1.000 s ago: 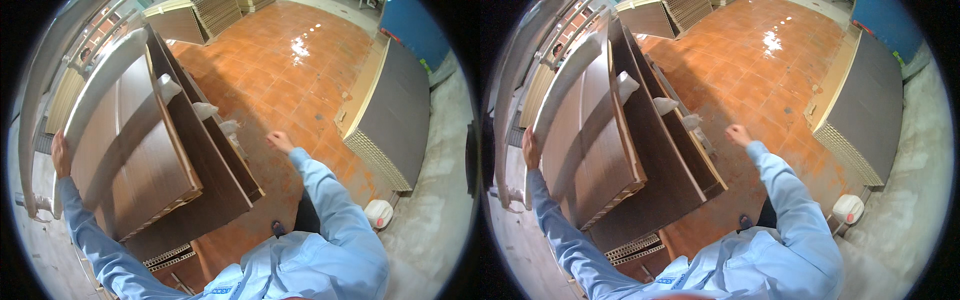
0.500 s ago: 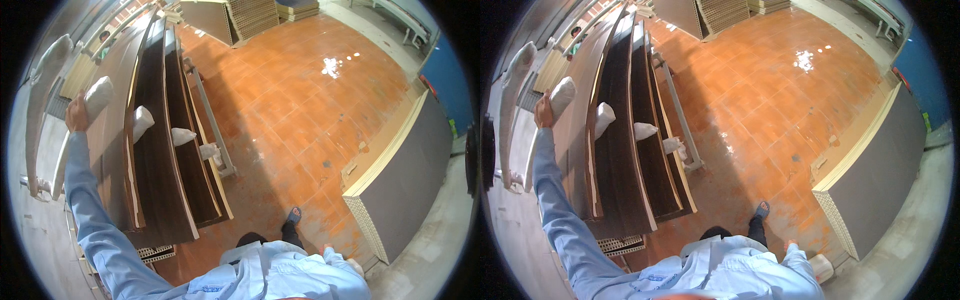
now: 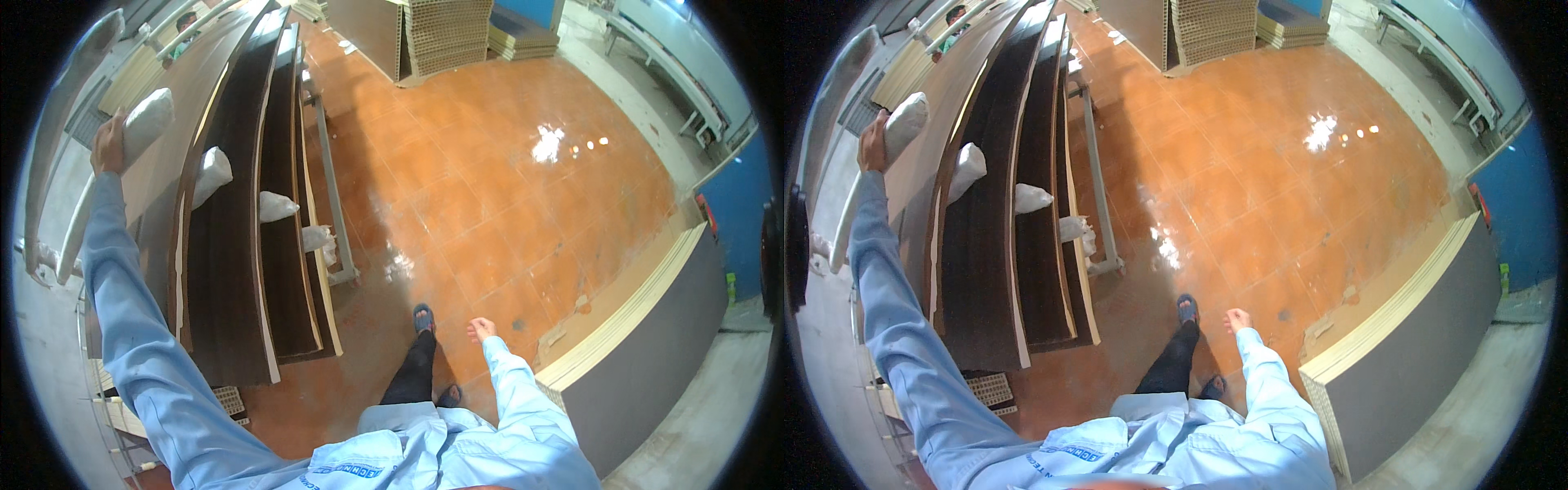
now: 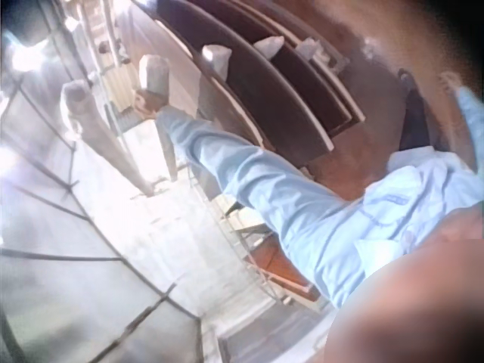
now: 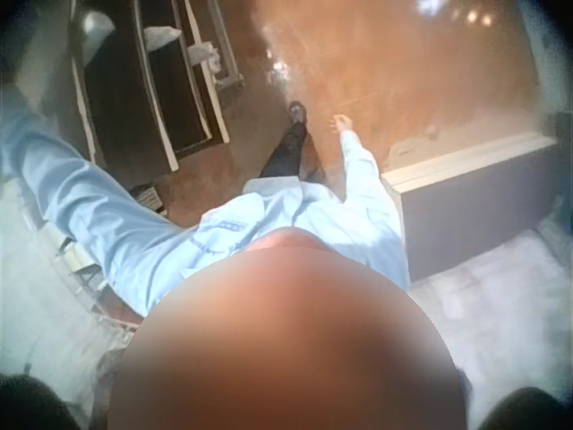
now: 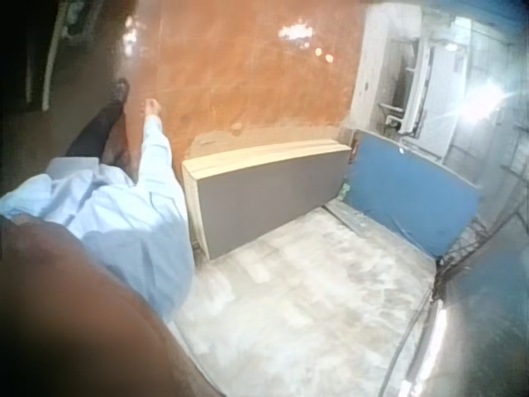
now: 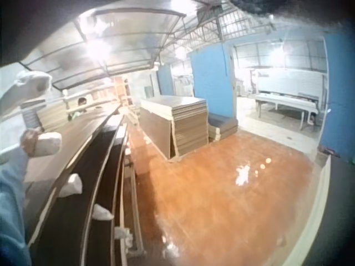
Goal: The person lifts large brown panels from a stack and places them onto a metal rack, repeating the action several times. The person also uses a green utility knife to trim or mark the edges of a panel while holding it.
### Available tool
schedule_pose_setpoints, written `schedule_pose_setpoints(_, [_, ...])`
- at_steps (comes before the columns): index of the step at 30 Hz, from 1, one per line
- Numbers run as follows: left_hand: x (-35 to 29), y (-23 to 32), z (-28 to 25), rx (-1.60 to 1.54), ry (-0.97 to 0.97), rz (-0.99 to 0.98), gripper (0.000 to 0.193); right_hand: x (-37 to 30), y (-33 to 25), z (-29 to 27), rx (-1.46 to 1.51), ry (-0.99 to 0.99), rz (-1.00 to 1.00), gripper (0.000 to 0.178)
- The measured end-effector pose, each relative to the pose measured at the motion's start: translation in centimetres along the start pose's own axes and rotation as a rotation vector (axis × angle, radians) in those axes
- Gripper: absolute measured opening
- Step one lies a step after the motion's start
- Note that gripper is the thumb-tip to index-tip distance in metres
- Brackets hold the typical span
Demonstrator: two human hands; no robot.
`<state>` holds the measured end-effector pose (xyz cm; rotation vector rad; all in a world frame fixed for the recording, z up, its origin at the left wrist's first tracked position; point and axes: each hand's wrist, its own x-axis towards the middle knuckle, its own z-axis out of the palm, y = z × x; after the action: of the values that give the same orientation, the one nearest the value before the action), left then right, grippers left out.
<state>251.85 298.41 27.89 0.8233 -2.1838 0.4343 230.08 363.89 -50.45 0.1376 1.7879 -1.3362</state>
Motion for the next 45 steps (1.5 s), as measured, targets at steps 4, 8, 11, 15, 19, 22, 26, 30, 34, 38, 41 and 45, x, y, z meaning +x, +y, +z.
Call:
schedule_pose_setpoints(4, [-0.3, 0.0, 0.0, 0.039, 0.063, -0.036, 0.064, 1.2, -4.6, -0.7, -0.092, -0.102, -0.089, 0.021])
schedule_pose_setpoints(8, [-0.6, 0.8, -0.5, -0.011, -0.010, -0.125, 0.061, 2.4, -2.8, -4.4, -0.250, -0.064, 0.139, 0.018])
schedule_pose_setpoints(11, [-0.4, 1.4, -0.3, -0.038, -0.044, -0.168, 0.060, 1.9, 0.1, -8.4, -0.252, 0.057, 0.214, 0.016])
schedule_pose_setpoints(15, [-0.6, 1.4, 0.2, 0.110, -0.018, -0.101, 0.056, -0.4, 2.6, -13.1, -0.213, 0.186, 0.341, 0.017])
schedule_pose_setpoints(19, [-0.6, 0.3, 0.6, 0.101, 0.001, -0.217, 0.052, -2.4, 3.5, -15.8, -0.137, 0.113, 0.334, 0.019])
schedule_pose_setpoints(22, [-0.5, -0.7, 0.9, 0.123, -0.045, -0.217, 0.051, -2.4, 3.8, -17.1, -0.139, 0.101, 0.388, 0.019])
schedule_pose_setpoints(26, [-0.1, -2.1, 1.4, -0.035, -0.003, -0.335, 0.057, 0.7, 3.5, -18.9, -0.154, 0.065, 0.517, 0.020])
schedule_pose_setpoints(30, [-0.5, -3.1, 1.4, -0.149, -0.056, -0.520, 0.067, 8.9, 0.8, -20.2, -0.356, -0.028, 0.611, 0.023])
schedule_pose_setpoints(34, [-1.0, -3.2, 1.8, -0.191, -0.020, -0.526, 0.063, 21.3, -7.3, -17.3, -0.622, -0.114, 0.282, 0.021])
schedule_pose_setpoints(38, [-1.1, -2.7, 2.3, -0.142, 0.064, -0.509, 0.055, 29.1, -20.8, -11.0, -0.339, -0.051, 0.044, 0.019])
schedule_pose_setpoints(41, [-0.7, -2.1, 2.1, -0.064, 0.084, -0.525, 0.055, 30.1, -30.3, -5.3, -0.335, -0.253, -0.115, 0.020])
schedule_pose_setpoints(45, [0.3, -1.1, 1.3, -0.063, 0.084, -0.533, 0.053, 28.6, -37.7, -0.6, -0.487, -0.395, -0.276, 0.019])
